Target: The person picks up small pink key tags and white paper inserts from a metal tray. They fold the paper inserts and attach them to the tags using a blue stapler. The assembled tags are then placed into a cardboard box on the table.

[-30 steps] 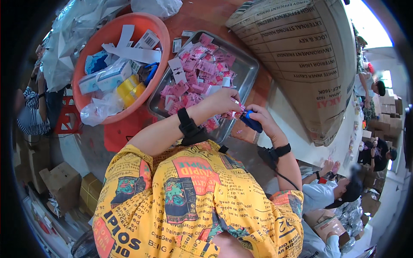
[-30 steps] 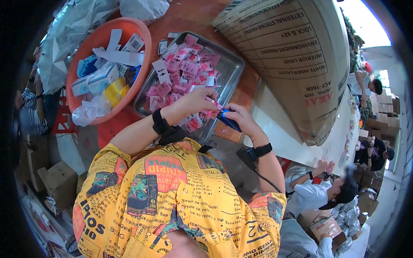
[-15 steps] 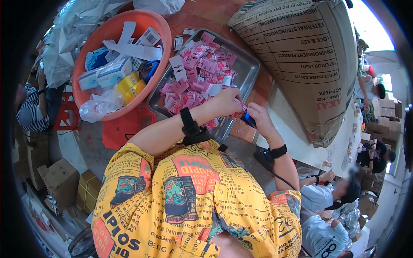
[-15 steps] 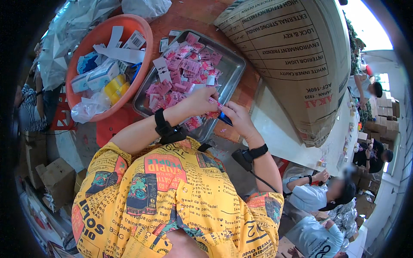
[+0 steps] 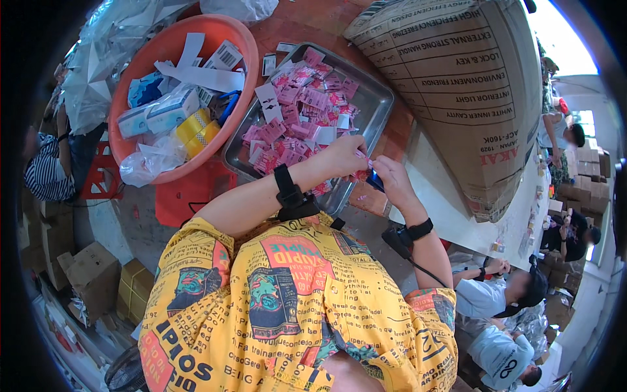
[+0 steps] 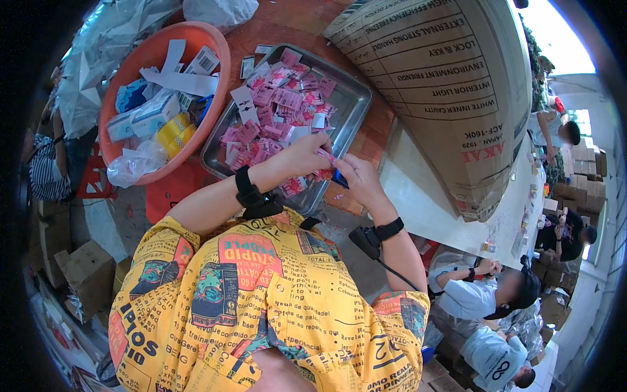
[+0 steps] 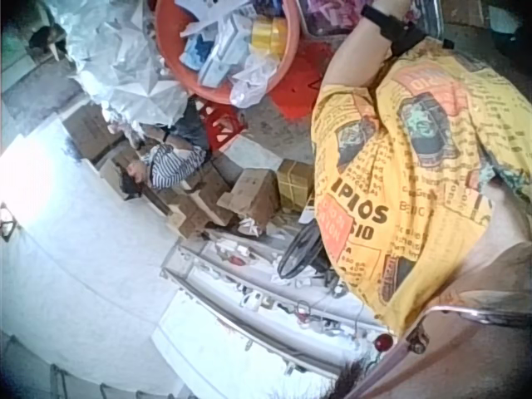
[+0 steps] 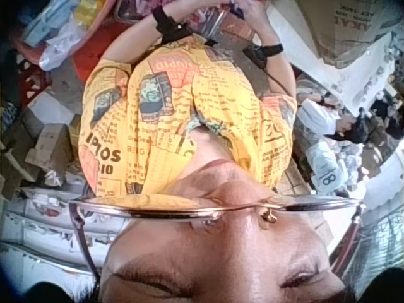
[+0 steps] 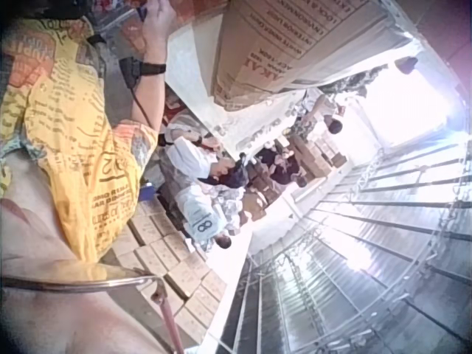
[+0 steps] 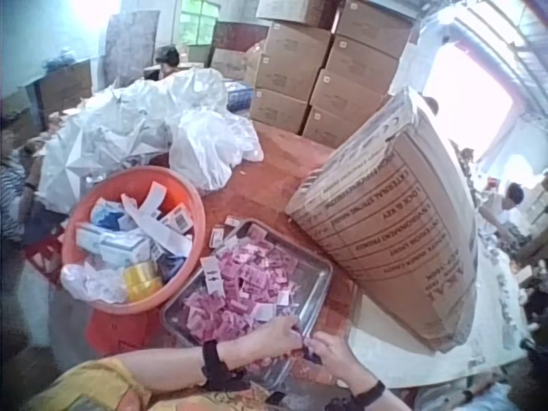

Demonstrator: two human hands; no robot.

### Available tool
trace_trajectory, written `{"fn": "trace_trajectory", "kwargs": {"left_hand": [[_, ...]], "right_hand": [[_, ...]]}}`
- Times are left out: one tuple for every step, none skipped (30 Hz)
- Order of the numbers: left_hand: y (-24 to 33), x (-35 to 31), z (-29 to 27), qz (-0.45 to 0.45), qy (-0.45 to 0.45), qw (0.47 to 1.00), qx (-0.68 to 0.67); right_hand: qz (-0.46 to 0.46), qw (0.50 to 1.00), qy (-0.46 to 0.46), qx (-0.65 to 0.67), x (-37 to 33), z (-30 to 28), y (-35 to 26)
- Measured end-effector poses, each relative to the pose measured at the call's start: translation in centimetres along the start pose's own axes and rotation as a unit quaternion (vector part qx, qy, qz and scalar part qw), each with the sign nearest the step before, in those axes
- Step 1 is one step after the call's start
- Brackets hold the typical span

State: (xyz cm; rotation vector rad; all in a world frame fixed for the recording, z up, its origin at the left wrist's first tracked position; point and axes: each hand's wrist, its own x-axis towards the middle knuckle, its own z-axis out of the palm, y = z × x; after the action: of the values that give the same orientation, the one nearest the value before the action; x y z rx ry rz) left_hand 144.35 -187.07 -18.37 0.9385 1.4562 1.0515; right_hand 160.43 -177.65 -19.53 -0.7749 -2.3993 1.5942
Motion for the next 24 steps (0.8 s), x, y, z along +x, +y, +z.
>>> {"fn": "trace_trajectory", "kwargs": {"left_hand": [[-0.1,0.0,0.0,0.002,-0.002,1.000,0.000],[0.0,0.0,-0.1,0.005,-0.002,1.000,0.001],[0.1,-0.1,-0.1,0.002,0.000,1.000,0.002],[0.1,-0.1,0.0,0.000,0.002,1.000,0.003],[0.2,-0.2,0.0,-0.003,0.005,1.000,0.004],[0.2,-0.2,0.0,-0.001,0.006,1.000,-0.002],[0.1,-0.3,0.0,0.002,0.008,1.000,-0.008],[0.2,-0.4,0.0,0.005,0.008,1.000,-0.013],[0.3,-0.4,0.1,0.004,0.008,1.000,-0.010],[0.4,-0.5,0.1,0.002,0.007,1.000,-0.008],[0.5,-0.6,0.1,0.001,0.007,1.000,-0.005],[0.5,-0.6,0.2,0.001,0.005,1.000,-0.007],[0.3,-0.5,0.2,0.001,0.003,1.000,-0.009],[0.1,-0.4,0.2,0.001,0.002,1.000,-0.011],[-0.2,-0.4,0.2,0.002,0.002,1.000,-0.016],[-0.5,-0.4,0.2,0.004,0.002,1.000,-0.021],[-0.7,-0.4,0.2,0.006,0.000,1.000,-0.026],[-0.8,-0.3,0.2,0.001,-0.002,1.000,-0.026],[-0.9,-0.2,0.1,-0.004,-0.005,1.000,-0.027],[-0.7,-0.3,0.1,-0.009,-0.008,1.000,-0.028],[-0.4,-0.5,0.1,-0.021,-0.019,0.998,-0.051],[-0.1,-0.8,-0.1,-0.034,-0.030,0.996,-0.074],[0.2,-1.0,-0.1,-0.048,-0.040,0.993,-0.097],[0.2,-1.1,0.0,-0.045,-0.037,0.994,-0.088]], "right_hand": [[-0.001,1.000,0.001,0.001,0.0,0.0,0.2],[-0.003,1.000,0.002,0.003,0.1,0.1,0.4],[-0.004,1.000,0.003,0.004,0.2,0.1,0.5],[-0.005,1.000,0.003,0.004,0.2,0.1,0.4],[-0.005,1.000,0.003,0.004,0.1,0.1,0.1],[-0.005,1.000,0.004,0.004,0.1,0.1,0.0],[-0.006,1.000,0.005,0.001,0.2,0.2,0.0],[-0.007,1.000,0.007,-0.001,0.2,0.2,0.2],[-0.007,1.000,0.010,-0.003,0.2,0.3,0.4],[-0.008,1.000,0.011,-0.009,0.2,0.3,0.6],[-0.008,1.000,0.012,-0.015,0.2,0.4,0.8],[-0.009,1.000,0.013,-0.021,0.2,0.4,0.8],[-0.017,0.999,0.016,-0.029,0.2,0.5,0.8],[-0.025,0.999,0.018,-0.036,0.2,0.6,0.7],[-0.033,0.998,0.021,-0.043,0.3,0.8,0.7],[-0.028,0.998,0.019,-0.050,0.3,0.8,0.5],[-0.021,0.998,0.019,-0.057,0.2,0.9,0.3],[-0.015,0.998,0.018,-0.064,0.2,1.0,0.2],[-0.018,0.998,0.024,-0.052,0.2,1.1,0.2],[-0.020,0.999,0.030,-0.039,0.1,1.2,0.2],[-0.022,0.999,0.037,-0.026,0.1,1.2,0.2],[-0.021,0.998,0.040,-0.042,0.1,1.1,0.3],[-0.022,0.997,0.041,-0.057,0.1,1.1,0.3],[-0.023,0.996,0.042,-0.073,0.1,1.0,0.2]]}}
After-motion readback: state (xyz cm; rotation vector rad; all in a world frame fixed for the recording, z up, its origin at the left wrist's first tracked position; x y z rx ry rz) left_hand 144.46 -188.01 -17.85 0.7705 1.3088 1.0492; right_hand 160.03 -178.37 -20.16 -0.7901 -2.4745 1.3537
